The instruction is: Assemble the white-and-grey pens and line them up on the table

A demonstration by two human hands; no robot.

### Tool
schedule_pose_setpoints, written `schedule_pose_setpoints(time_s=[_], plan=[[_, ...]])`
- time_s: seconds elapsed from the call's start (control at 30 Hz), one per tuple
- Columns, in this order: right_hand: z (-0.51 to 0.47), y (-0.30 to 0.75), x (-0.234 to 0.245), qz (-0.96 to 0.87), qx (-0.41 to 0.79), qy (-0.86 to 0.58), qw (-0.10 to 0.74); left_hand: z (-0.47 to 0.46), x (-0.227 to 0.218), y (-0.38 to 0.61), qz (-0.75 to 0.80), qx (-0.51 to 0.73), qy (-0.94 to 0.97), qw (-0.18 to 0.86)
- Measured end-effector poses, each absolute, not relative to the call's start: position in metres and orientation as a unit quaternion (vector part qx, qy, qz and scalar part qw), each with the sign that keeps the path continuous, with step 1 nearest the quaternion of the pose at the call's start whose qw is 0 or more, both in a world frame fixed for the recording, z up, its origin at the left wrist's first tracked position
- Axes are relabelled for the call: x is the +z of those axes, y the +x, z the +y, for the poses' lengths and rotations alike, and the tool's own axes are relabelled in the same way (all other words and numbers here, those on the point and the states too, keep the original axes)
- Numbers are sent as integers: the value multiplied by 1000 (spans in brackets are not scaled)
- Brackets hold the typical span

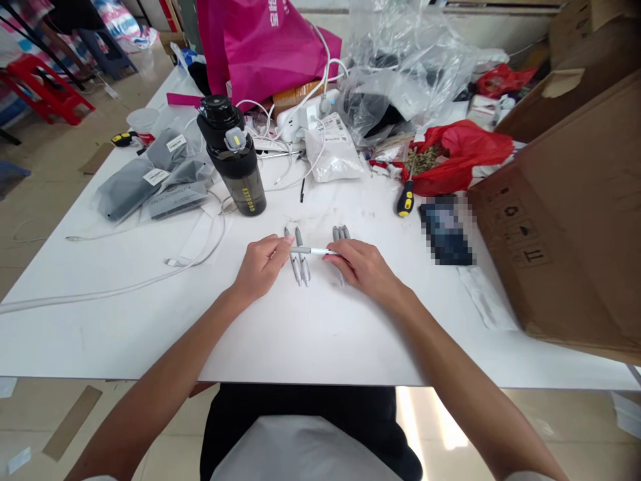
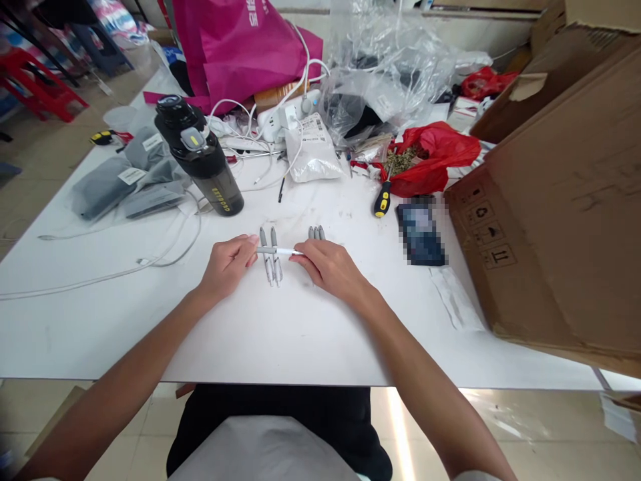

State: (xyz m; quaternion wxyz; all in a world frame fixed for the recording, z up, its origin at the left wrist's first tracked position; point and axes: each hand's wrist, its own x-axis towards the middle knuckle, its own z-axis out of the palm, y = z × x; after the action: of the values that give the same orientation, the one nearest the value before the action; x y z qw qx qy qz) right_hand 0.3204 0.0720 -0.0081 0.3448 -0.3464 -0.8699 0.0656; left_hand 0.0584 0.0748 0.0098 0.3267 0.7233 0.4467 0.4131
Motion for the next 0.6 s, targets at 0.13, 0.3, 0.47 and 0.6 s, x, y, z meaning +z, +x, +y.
schedule_pose_setpoints(time_s=[0.13,0.3,0.47,0.6], plan=[[73,322,-7,-872,60,-343,344,77,12,59,436,438,719,319],[74,323,-8,-872,60,-345,342,77,13,59,388,456,737,312],[73,321,-13,-877,47,-340,336,79,10,56,450,430,713,324],[72,321,-11,-875,56,-350,330,81,7,57,363,452,759,295]])
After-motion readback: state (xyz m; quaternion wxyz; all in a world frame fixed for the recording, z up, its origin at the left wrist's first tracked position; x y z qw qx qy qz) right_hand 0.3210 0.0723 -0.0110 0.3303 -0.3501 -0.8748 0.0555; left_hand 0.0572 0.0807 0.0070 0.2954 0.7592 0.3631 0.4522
